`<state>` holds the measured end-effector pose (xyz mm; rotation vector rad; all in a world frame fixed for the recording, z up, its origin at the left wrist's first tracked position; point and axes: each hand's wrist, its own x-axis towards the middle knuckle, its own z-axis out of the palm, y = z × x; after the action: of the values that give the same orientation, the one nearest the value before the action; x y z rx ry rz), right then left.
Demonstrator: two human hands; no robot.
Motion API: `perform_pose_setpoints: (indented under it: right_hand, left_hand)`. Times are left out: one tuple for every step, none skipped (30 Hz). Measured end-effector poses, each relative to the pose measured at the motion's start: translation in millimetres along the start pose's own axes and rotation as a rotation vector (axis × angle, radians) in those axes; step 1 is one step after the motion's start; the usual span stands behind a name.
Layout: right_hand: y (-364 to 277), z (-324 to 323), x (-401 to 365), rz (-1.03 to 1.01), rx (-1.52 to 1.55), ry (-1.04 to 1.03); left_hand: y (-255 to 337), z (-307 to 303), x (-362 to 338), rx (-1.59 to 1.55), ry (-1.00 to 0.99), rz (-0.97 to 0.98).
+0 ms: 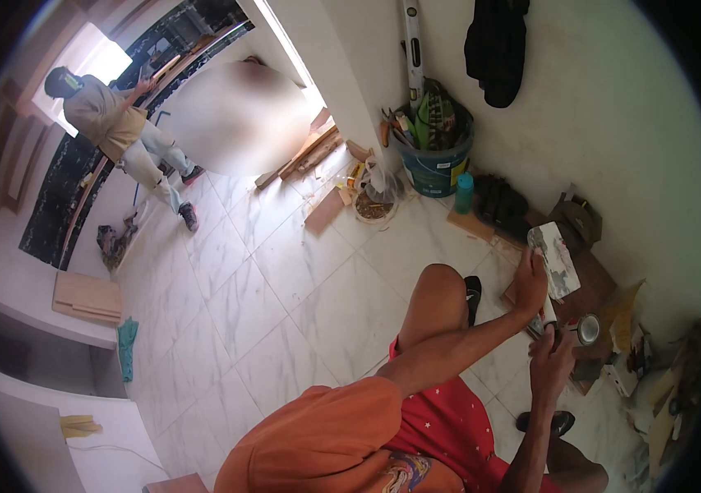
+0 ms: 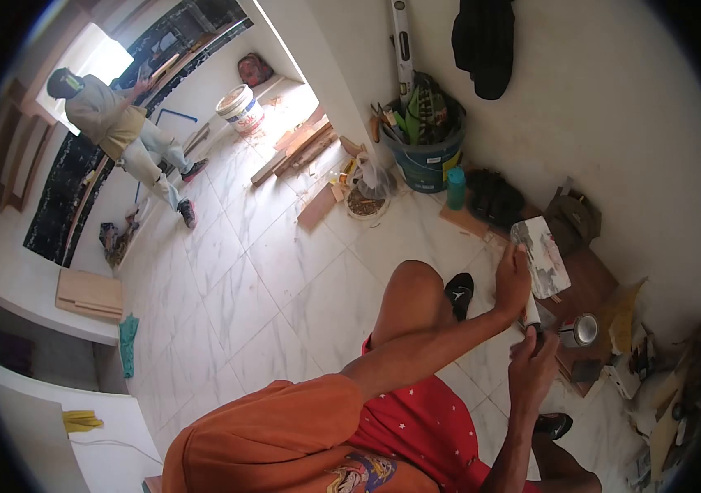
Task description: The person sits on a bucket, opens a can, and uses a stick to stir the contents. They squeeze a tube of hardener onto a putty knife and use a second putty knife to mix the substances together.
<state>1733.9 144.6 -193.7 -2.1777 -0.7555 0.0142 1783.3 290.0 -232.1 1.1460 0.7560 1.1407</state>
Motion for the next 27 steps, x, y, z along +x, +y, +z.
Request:
perform_pose_setpoints:
  right_hand:
    - [22.0,1.1,5.3,0.026,-0.106,-0.055]
    - [26.4,-0.2,6.5,0.028,-0.163,-0.075]
    - [30.8,-1.5,7.6,0.03,-0.22,-0.095]
    - [23.4,-6.7,7.7,0.007,-0.228,-0.079]
    - [12.5,-11.7,7.8,-0.017,-0.235,-0.063]
    - [-3.3,-12.9,6.9,-0.077,-0.169,0.031]
    - [-26.8,-13.7,5.8,-0.136,-0.105,0.124]
    - [-29.0,-13.7,4.8,-0.162,-0.109,0.146]
    - [-31.2,-13.6,3.8,-0.187,-0.113,0.169]
    - [-16.0,-9.5,3.4,-0.18,-0.182,0.123]
    - [-2.8,-7.3,4.5,-0.17,-0.252,0.075]
    - [8.6,-9.1,7.1,-0.079,-0.287,-0.022]
    - [11.5,-12.6,10.7,0.014,-0.322,-0.12]
    - [12.2,-14.4,14.1,0.104,-0.354,-0.213]
    - [9.2,-13.4,11.1,0.03,-0.252,-0.101]
    - [-16.2,-16.2,5.0,-0.044,-0.15,0.005]
    - [-29.5,-17.4,0.7,-0.118,-0.047,0.107]
    - [-24.7,-15.0,-0.5,-0.14,-0.106,0.101]
    - [-15.1,-10.6,0.4,-0.163,-0.165,0.099]
    - [-6.9,-8.6,2.7,-0.188,-0.221,0.098]
    - [0.5,-9.5,5.5,-0.095,-0.224,0.035]
    - [1.8,-11.8,9.0,-0.001,-0.225,-0.029]
    - [1.1,-12.1,10.8,0.093,-0.226,-0.093]
    - [-1.3,-13.6,7.6,-0.007,-0.198,-0.029]
    - [-12.6,-13.0,5.0,-0.054,-0.173,0.033]
    - [-24.4,-10.3,2.7,-0.1,-0.151,0.096]
    - [-22.5,-10.0,2.8,-0.111,-0.161,0.092]
  left_hand:
    - [-0.6,-0.1,1.3,0.005,-0.009,-0.013]
    - [-3.3,-0.6,1.4,0.011,-0.018,-0.028]
    - [-6.0,-1.1,0.8,0.015,-0.027,-0.041]
    - [-8.1,-1.7,1.0,0.024,-0.032,-0.043]
    - [-9.8,-2.4,1.2,0.032,-0.036,-0.044]
    - [-10.9,-2.7,1.1,0.04,-0.041,-0.045]
    - [-10.2,-1.7,0.1,0.056,-0.029,-0.027]
    - [-8.9,-0.7,-0.8,0.072,-0.018,-0.014]
    - [-8.2,0.7,-2.2,0.088,-0.007,-0.002]
    - [-9.3,1.4,-2.7,0.077,-0.007,-0.003]
    - [-11.0,1.4,-1.2,0.068,-0.007,-0.008]
    - [-12.4,1.5,-1.4,0.061,-0.006,-0.011]
    - [-12.3,-0.2,-3.4,0.067,-0.035,-0.026]
    - [-11.9,-1.7,-2.9,0.073,-0.066,-0.035]
    - [-11.0,-3.1,-0.3,0.08,-0.094,-0.041]
    - [-9.1,-3.3,0.9,0.069,-0.097,-0.045]
    - [-6.1,-2.7,1.5,0.058,-0.097,-0.05]
    - [-3.6,-2.9,0.4,0.047,-0.098,-0.058]
    - [-4.4,-3.0,-0.1,0.034,-0.103,-0.058]
    - [-4.9,-1.8,0.4,0.02,-0.109,-0.054]
    - [-5.0,-1.4,0.8,0.007,-0.112,-0.049]
    - [-7.7,-0.1,0.2,0.002,-0.089,-0.039]
    - [-10.4,2.1,0.3,-0.002,-0.066,-0.027]
    - [-14.1,3.0,0.5,-0.007,-0.044,-0.016]
    - [-16.4,3.2,0.2,0.007,-0.048,0.001]
    - [-18.3,2.8,1.6,0.018,-0.054,0.015]
    - [-20.0,2.8,1.9,0.028,-0.061,0.026]
